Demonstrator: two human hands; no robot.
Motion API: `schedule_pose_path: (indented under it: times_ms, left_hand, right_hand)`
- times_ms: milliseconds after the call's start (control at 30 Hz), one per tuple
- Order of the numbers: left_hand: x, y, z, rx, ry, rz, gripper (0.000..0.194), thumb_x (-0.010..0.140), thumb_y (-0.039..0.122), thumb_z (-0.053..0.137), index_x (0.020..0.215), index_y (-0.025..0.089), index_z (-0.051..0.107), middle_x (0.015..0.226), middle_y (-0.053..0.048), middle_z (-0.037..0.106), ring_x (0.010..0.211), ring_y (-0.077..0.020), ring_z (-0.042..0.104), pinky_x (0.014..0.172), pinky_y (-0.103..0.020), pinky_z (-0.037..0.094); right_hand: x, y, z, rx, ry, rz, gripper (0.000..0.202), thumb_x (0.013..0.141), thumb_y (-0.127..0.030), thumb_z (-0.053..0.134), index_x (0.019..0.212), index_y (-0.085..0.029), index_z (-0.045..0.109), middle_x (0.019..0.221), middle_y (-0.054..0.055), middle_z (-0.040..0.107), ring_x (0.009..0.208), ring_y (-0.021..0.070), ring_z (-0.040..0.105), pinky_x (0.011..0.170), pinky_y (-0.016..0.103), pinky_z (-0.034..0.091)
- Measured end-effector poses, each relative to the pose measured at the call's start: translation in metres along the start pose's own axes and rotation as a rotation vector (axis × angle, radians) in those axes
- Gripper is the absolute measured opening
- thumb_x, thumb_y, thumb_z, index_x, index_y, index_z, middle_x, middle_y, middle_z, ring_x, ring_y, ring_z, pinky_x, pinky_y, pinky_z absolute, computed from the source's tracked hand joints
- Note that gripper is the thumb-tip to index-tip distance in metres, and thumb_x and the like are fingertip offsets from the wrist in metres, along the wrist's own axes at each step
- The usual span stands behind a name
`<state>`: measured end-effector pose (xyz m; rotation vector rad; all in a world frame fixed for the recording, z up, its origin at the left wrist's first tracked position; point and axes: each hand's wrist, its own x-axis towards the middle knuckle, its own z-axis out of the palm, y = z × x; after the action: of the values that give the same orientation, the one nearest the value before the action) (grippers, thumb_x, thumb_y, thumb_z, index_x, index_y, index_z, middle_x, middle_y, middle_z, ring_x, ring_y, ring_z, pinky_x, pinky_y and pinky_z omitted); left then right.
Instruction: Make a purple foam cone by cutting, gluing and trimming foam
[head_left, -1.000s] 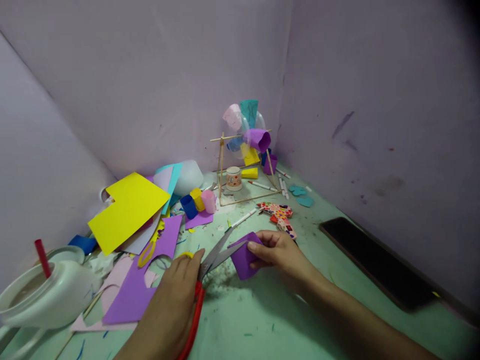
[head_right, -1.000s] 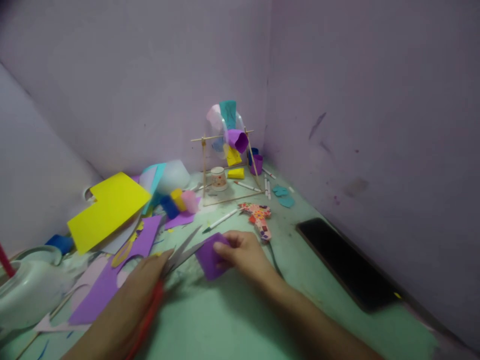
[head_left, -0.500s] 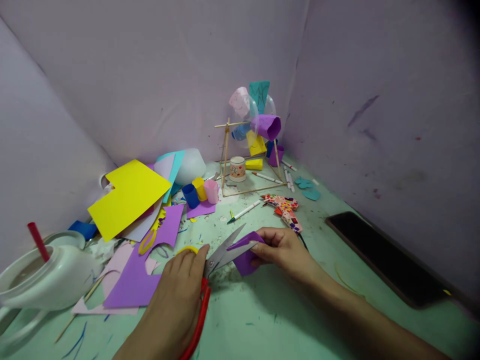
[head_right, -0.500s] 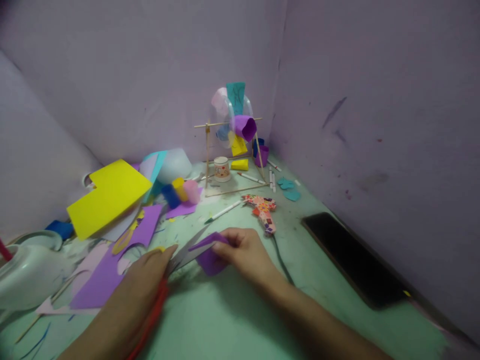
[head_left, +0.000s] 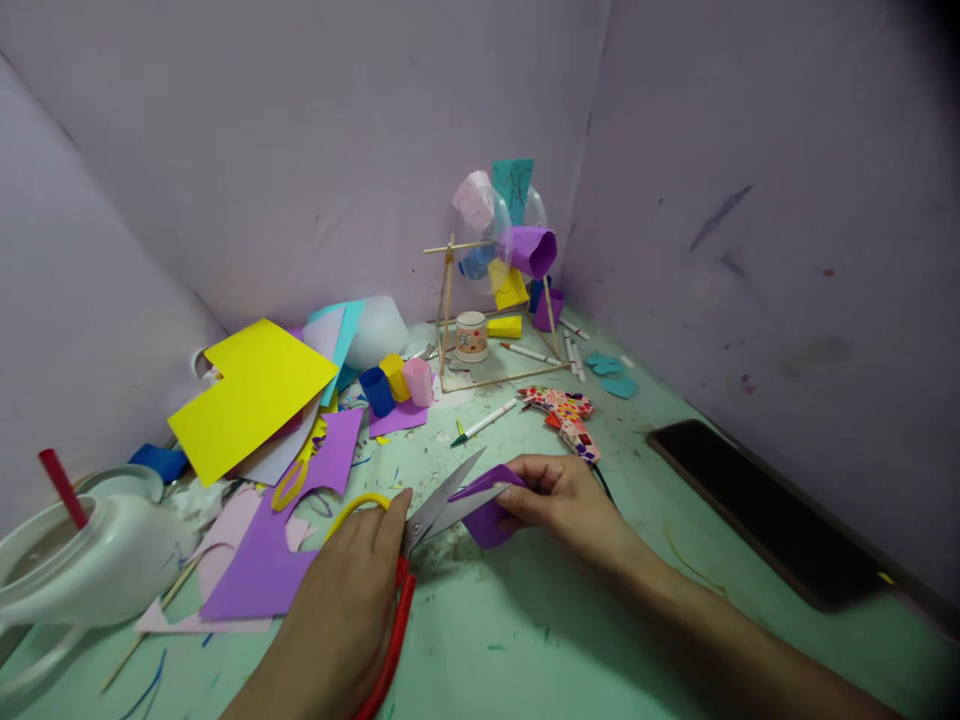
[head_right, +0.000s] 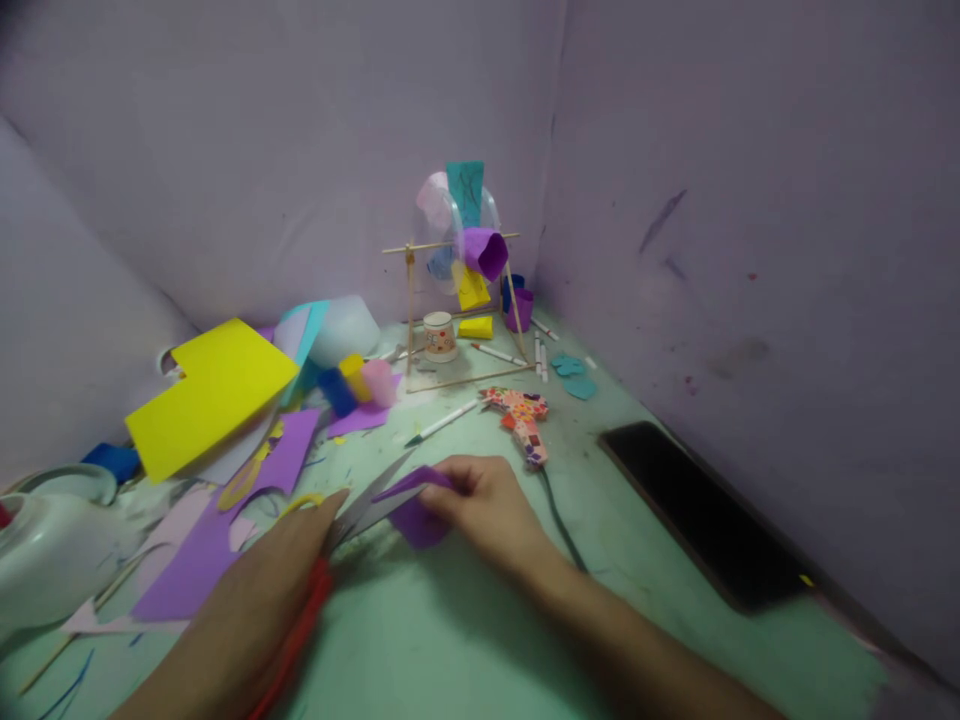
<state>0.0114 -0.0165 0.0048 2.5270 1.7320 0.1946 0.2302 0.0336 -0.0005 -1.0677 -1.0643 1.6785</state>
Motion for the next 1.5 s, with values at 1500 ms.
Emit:
schedule_pose_path:
  times_ms: [1500]
  left_hand:
    - [-0.001, -0.006, 0.002, 0.174, 0.161, 0.065, 0.049, 0.081, 0.007, 0.033, 0.128, 0.012, 0.047, 0.107, -0.016, 0.066, 0.096, -0.0268, 0.066, 0.076, -0.042, 0.056]
  right_hand:
    - [-0.005, -0.005, 0.002, 0.022, -0.014, -0.089, 0.014, 0.063, -0.028, 0.074, 0.067, -0.015, 0.072, 0.057, 0.002, 0.073, 0.054, 0.0144, 0.068, 0.060, 0.026, 0.055]
